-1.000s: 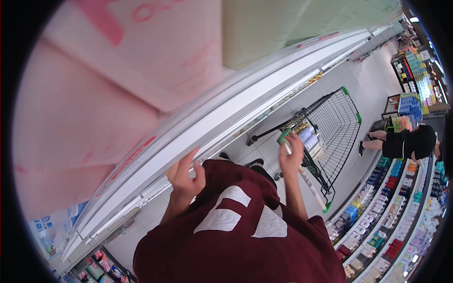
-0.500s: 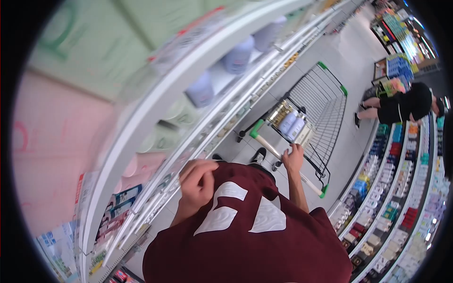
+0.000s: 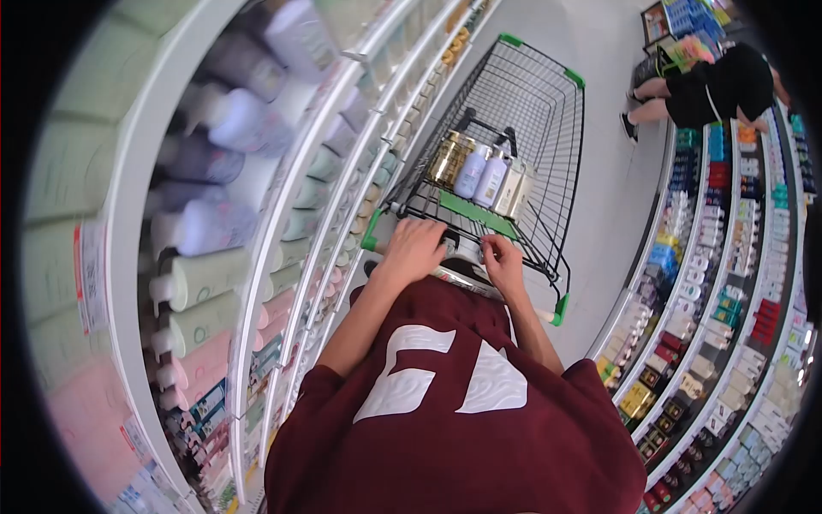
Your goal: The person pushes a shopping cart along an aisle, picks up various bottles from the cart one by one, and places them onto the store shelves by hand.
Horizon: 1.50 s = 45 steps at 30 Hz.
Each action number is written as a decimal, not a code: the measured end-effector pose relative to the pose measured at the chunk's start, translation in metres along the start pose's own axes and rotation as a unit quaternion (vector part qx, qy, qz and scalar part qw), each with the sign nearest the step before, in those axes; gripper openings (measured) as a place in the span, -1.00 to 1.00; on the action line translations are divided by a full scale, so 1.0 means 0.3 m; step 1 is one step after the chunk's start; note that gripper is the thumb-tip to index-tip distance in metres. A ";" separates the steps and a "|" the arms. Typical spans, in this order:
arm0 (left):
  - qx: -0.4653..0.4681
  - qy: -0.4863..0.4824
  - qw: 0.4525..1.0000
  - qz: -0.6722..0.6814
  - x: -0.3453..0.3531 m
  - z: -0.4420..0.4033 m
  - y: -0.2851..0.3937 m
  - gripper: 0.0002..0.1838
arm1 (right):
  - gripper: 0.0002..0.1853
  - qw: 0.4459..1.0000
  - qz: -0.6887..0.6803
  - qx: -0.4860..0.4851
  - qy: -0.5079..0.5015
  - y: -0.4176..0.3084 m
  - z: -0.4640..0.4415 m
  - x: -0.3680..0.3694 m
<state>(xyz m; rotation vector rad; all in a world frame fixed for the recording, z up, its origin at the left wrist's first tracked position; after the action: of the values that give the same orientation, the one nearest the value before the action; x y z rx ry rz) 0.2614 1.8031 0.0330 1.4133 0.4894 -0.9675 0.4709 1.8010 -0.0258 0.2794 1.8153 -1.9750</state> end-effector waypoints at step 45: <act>-0.242 -0.175 0.955 -0.002 0.507 -0.414 -0.145 -0.86 | -0.22 0.894 0.369 0.254 -0.017 1.189 -1.119 0.301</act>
<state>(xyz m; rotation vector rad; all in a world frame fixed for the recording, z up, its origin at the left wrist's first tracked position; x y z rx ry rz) 0.3421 1.8863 -0.1315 0.7822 0.4256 -0.9929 0.5022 2.0999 -0.4232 0.9335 0.9025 -1.7969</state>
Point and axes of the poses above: each hand's wrist, its own z-axis away from the middle knuckle, its own x-axis out of the palm, y = z × x, the point moved 8 cm from there along -z, towards the middle knuckle, and after that the axes turned 5 degrees about -x, right-handed, at the moved point
